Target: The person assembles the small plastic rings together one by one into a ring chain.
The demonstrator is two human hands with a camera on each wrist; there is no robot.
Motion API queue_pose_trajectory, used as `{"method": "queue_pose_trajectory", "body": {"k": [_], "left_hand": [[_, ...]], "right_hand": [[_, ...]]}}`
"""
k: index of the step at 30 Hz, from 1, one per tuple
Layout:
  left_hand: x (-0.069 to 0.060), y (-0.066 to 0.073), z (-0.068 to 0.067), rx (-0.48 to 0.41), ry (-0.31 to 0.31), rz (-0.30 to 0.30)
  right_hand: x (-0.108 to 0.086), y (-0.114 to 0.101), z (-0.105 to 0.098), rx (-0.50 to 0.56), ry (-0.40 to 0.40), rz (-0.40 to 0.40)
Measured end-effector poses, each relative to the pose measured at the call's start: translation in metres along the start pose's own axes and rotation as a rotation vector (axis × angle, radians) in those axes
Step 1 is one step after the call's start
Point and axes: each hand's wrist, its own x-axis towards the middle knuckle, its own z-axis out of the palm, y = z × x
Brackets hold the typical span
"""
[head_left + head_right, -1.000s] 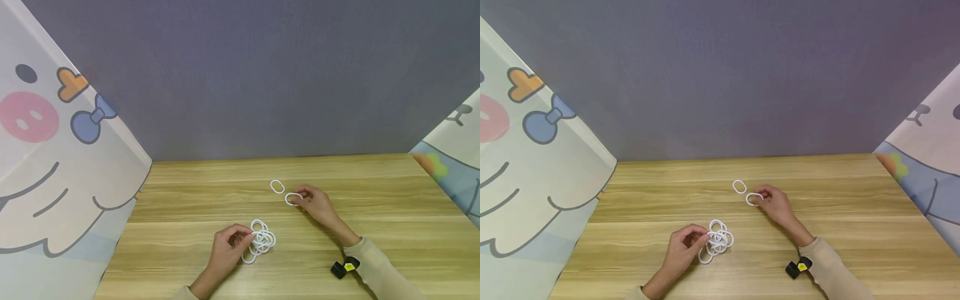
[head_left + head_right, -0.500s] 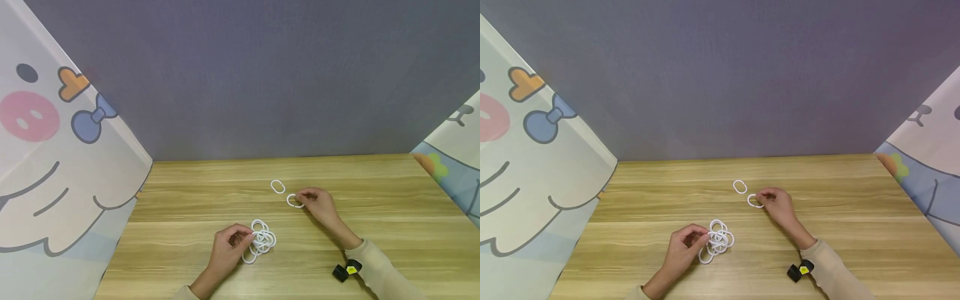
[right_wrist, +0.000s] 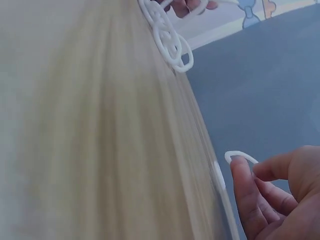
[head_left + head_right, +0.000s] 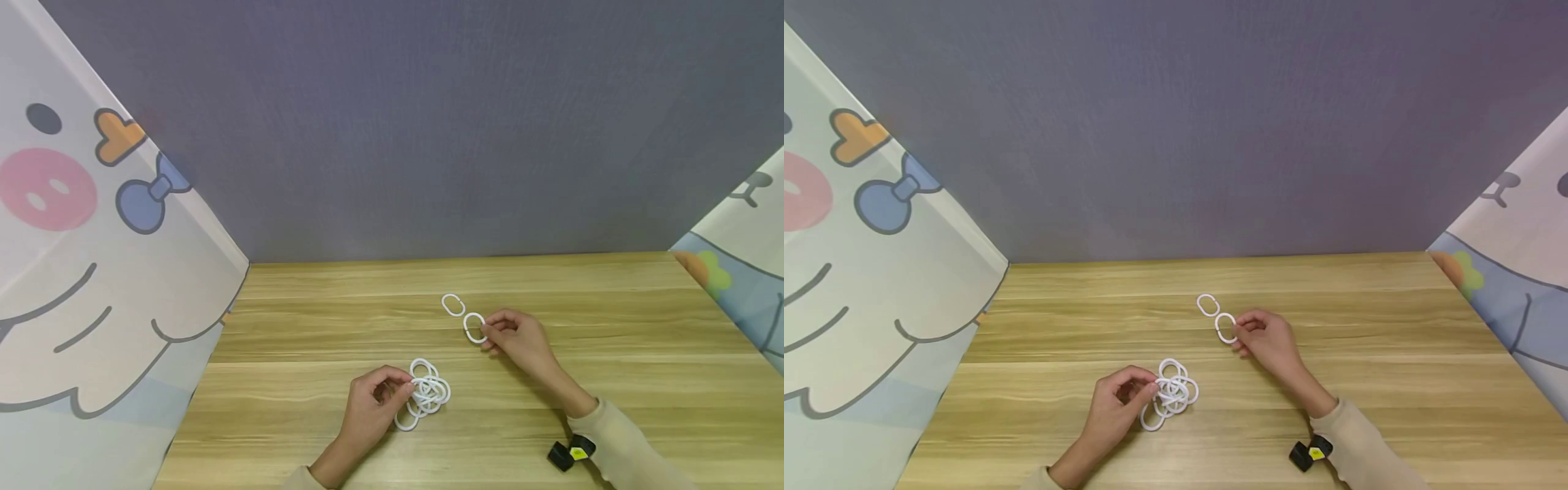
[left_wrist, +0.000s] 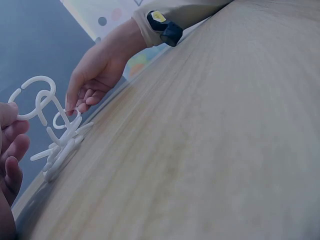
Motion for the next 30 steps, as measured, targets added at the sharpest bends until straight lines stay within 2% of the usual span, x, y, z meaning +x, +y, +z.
{"method": "queue_pose_trajectory", "body": {"k": [10,22,30], "left_hand": [[-0.001,0.001,0.000,-0.007,-0.002,0.008],[-0.001,-0.001,0.000,0.002,0.004,0.011],[-0.001,0.000,0.000,0.001,-0.002,0.012]], "right_hand": [[-0.015,-0.010,0.009,0.044,-0.084,-0.021],[-0.036,-0.025,0.013,0.066,-0.234,-0.142],[-0.045,-0.032,0.019,0.093,-0.265,-0.157]]}}
